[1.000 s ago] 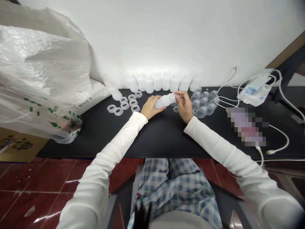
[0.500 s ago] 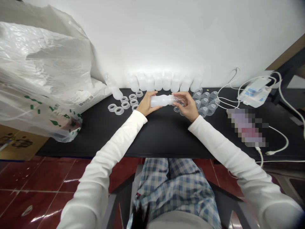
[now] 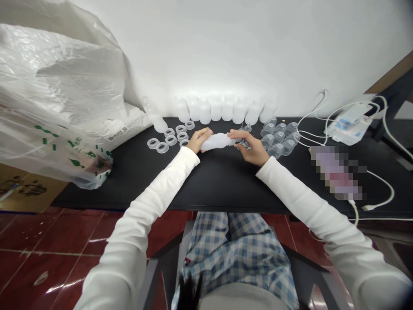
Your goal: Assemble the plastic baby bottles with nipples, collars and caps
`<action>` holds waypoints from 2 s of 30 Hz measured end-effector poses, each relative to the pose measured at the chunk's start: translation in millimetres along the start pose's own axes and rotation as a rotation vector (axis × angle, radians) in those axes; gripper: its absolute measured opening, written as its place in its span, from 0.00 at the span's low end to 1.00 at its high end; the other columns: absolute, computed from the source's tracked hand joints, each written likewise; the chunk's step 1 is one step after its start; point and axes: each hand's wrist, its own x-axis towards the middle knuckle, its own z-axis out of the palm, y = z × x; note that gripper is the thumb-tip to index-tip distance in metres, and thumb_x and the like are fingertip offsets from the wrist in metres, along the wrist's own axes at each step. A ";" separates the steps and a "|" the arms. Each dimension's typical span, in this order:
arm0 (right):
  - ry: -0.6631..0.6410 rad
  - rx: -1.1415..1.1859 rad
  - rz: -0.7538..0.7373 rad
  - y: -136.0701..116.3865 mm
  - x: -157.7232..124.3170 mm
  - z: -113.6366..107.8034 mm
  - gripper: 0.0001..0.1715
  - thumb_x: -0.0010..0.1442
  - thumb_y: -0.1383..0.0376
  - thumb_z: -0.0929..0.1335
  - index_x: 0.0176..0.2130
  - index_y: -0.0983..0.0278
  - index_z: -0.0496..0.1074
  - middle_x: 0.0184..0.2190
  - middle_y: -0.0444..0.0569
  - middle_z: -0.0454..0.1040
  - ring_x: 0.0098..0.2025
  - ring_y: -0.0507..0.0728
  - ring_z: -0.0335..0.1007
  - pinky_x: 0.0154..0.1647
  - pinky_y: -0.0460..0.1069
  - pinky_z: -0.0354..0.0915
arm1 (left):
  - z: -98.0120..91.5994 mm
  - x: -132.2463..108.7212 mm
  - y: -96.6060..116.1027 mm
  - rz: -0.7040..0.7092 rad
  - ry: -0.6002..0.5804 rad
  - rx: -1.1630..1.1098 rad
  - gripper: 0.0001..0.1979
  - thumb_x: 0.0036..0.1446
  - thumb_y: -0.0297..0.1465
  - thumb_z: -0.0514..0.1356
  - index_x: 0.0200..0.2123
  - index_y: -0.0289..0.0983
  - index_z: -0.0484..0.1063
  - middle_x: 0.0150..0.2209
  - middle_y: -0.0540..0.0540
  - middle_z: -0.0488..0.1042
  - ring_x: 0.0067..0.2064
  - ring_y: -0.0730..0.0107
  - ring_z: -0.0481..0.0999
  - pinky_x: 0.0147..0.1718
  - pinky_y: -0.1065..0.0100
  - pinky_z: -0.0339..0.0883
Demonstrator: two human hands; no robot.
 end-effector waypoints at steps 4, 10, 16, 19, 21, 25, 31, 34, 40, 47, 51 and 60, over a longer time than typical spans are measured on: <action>-0.076 -0.057 -0.042 -3.7 2.3 -0.3 0.15 0.72 0.67 0.62 0.53 0.55 0.73 0.55 0.50 0.79 0.66 0.59 0.70 0.68 0.64 0.69 | -4.7 6.5 4.3 -0.306 -0.153 -0.172 0.29 0.55 0.61 0.57 0.32 0.39 0.66 0.16 0.47 0.71 0.11 0.75 0.58 0.10 0.73 0.42; -0.053 -0.033 -0.029 -5.5 2.3 3.0 0.13 0.73 0.62 0.62 0.50 0.56 0.74 0.56 0.50 0.79 0.66 0.60 0.70 0.69 0.65 0.68 | -12.8 7.8 9.1 -0.391 -0.260 -0.263 0.28 0.54 0.59 0.59 0.35 0.38 0.65 0.17 0.45 0.74 0.10 0.74 0.58 0.08 0.74 0.38; 0.041 0.089 0.050 -3.2 0.2 3.9 0.15 0.71 0.56 0.67 0.55 0.55 0.72 0.58 0.51 0.77 0.66 0.61 0.71 0.68 0.63 0.69 | -6.2 3.4 2.2 -0.209 -0.196 -0.219 0.32 0.49 0.61 0.64 0.36 0.37 0.69 0.19 0.47 0.75 0.10 0.78 0.57 0.08 0.73 0.42; 0.067 0.144 0.115 -0.5 1.2 4.5 0.19 0.68 0.51 0.69 0.55 0.54 0.73 0.59 0.51 0.77 0.65 0.62 0.71 0.67 0.62 0.69 | -3.9 2.2 -4.2 -0.051 -0.117 -0.185 0.33 0.45 0.63 0.66 0.33 0.38 0.70 0.18 0.50 0.72 0.11 0.77 0.61 0.08 0.73 0.42; 0.094 0.160 0.147 1.2 2.4 4.7 0.22 0.66 0.49 0.71 0.55 0.53 0.73 0.58 0.51 0.77 0.64 0.63 0.72 0.67 0.62 0.69 | -3.2 1.7 -7.2 0.031 -0.078 -0.156 0.33 0.45 0.62 0.67 0.34 0.37 0.72 0.20 0.51 0.72 0.13 0.76 0.65 0.09 0.74 0.44; 0.113 0.169 0.198 3.0 3.6 5.0 0.28 0.64 0.45 0.71 0.57 0.54 0.72 0.59 0.52 0.75 0.60 0.63 0.75 0.63 0.60 0.73 | -1.1 1.7 -9.0 0.142 0.027 -0.096 0.34 0.42 0.61 0.70 0.40 0.37 0.77 0.35 0.47 0.80 0.20 0.77 0.71 0.13 0.75 0.52; 0.113 0.031 0.269 5.2 1.0 8.0 0.33 0.62 0.41 0.71 0.57 0.58 0.71 0.55 0.54 0.75 0.45 0.58 0.78 0.45 0.54 0.79 | 6.3 -1.3 -5.2 0.331 0.189 0.035 0.29 0.47 0.55 0.71 0.41 0.37 0.79 0.44 0.42 0.81 0.35 0.70 0.77 0.28 0.72 0.68; 0.156 -0.015 0.244 9.1 -1.6 12.2 0.34 0.63 0.42 0.71 0.58 0.58 0.69 0.55 0.55 0.75 0.44 0.58 0.78 0.44 0.54 0.79 | 8.7 -3.2 -2.3 0.350 0.245 0.041 0.27 0.52 0.57 0.67 0.39 0.38 0.79 0.42 0.43 0.80 0.39 0.66 0.78 0.33 0.69 0.70; 0.095 -0.192 0.072 9.5 -4.8 18.8 0.21 0.68 0.52 0.69 0.57 0.57 0.69 0.56 0.54 0.77 0.57 0.63 0.76 0.60 0.61 0.74 | 8.2 -1.2 -3.9 0.198 0.256 -0.075 0.32 0.54 0.63 0.61 0.30 0.37 0.75 0.28 0.46 0.74 0.24 0.75 0.68 0.17 0.73 0.55; 0.075 -0.266 -0.050 3.3 -4.0 15.7 0.11 0.73 0.63 0.61 0.49 0.56 0.72 0.59 0.52 0.76 0.60 0.61 0.74 0.61 0.63 0.71 | 8.0 -0.9 1.0 -0.009 0.126 -0.132 0.28 0.57 0.59 0.58 0.31 0.37 0.72 0.16 0.53 0.62 0.14 0.76 0.58 0.11 0.73 0.44; 0.022 -0.220 0.010 7.1 -5.1 14.5 0.15 0.70 0.53 0.67 0.52 0.56 0.72 0.56 0.52 0.78 0.57 0.62 0.76 0.59 0.60 0.72 | 6.0 0.5 -1.7 -0.105 0.076 -0.155 0.27 0.59 0.57 0.56 0.31 0.38 0.70 0.15 0.54 0.60 0.12 0.76 0.57 0.10 0.73 0.42; 0.023 -0.504 0.311 13.9 -3.6 11.3 0.32 0.73 0.43 0.57 0.32 0.61 0.72 0.28 0.50 0.73 0.39 0.61 0.69 0.48 0.58 0.63 | 15.7 -3.3 -1.1 0.173 0.133 -0.121 0.30 0.48 0.60 0.67 0.35 0.37 0.73 0.31 0.49 0.73 0.21 0.80 0.65 0.13 0.76 0.55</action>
